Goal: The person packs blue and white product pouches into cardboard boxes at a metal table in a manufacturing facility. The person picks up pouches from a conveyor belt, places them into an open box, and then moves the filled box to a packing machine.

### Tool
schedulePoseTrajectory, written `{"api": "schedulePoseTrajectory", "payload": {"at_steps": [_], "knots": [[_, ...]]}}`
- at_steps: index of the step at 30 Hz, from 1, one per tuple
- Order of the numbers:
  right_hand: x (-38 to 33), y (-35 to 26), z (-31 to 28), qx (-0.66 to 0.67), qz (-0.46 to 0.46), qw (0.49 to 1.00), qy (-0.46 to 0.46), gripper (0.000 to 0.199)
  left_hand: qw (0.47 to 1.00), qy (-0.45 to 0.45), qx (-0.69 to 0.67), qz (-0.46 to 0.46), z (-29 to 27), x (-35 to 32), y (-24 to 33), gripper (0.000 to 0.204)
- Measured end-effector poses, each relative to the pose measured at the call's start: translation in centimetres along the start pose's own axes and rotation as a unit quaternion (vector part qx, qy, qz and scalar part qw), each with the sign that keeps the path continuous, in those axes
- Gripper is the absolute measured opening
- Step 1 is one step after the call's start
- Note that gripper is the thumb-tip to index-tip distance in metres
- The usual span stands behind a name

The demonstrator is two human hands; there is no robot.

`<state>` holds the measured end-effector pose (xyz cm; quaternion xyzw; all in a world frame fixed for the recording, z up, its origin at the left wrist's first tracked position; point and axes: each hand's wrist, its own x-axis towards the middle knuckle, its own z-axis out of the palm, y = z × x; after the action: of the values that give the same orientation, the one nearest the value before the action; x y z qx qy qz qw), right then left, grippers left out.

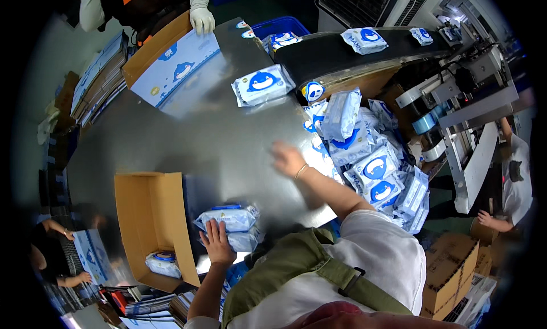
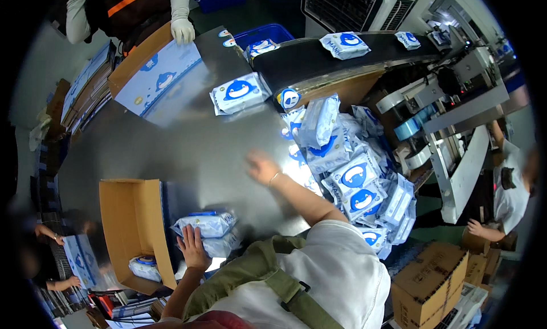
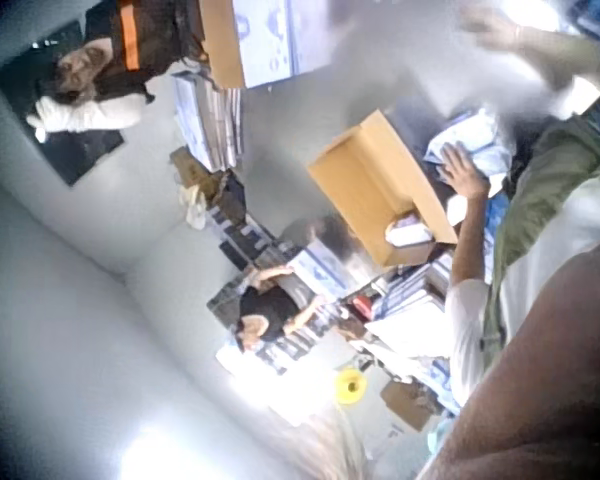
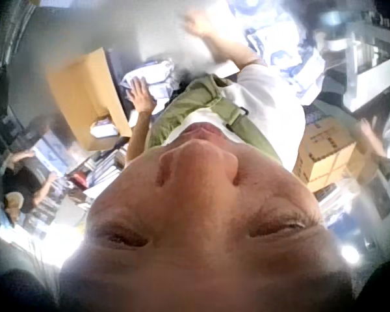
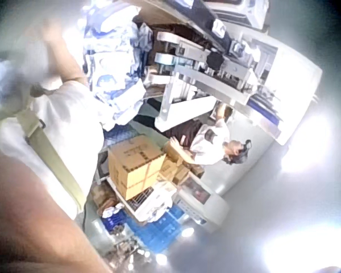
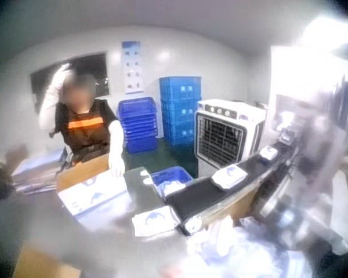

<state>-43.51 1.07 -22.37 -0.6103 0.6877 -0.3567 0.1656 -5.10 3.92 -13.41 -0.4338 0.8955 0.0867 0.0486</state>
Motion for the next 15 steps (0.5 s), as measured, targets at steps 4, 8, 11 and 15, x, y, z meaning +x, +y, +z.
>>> {"api": "schedulePoseTrajectory", "payload": {"at_steps": [4, 8, 11, 15], "knots": [[11.4, 5.9, -14.9, -0.108, -0.037, 0.969, 0.221, 0.051, 0.999, -0.039, -0.012, -0.023, -1.1, 0.7, 0.7, 0.077], [18.5, 13.0, -26.4, -0.379, 0.042, 0.893, 0.239, 0.071, 0.998, -0.037, 0.041, 0.0, 0.3, 0.8, -0.1, 0.081], [21.9, 15.0, -28.9, -0.48, 0.167, 0.856, 0.095, 0.095, 1.0, -0.016, 0.012, 0.001, 0.1, 0.8, 0.1, 0.075], [25.7, 15.7, -24.6, -0.467, 0.106, 0.876, 0.059, 0.07, 1.0, -0.022, -0.005, -0.021, -0.6, 1.1, 0.4, 0.068]]}}
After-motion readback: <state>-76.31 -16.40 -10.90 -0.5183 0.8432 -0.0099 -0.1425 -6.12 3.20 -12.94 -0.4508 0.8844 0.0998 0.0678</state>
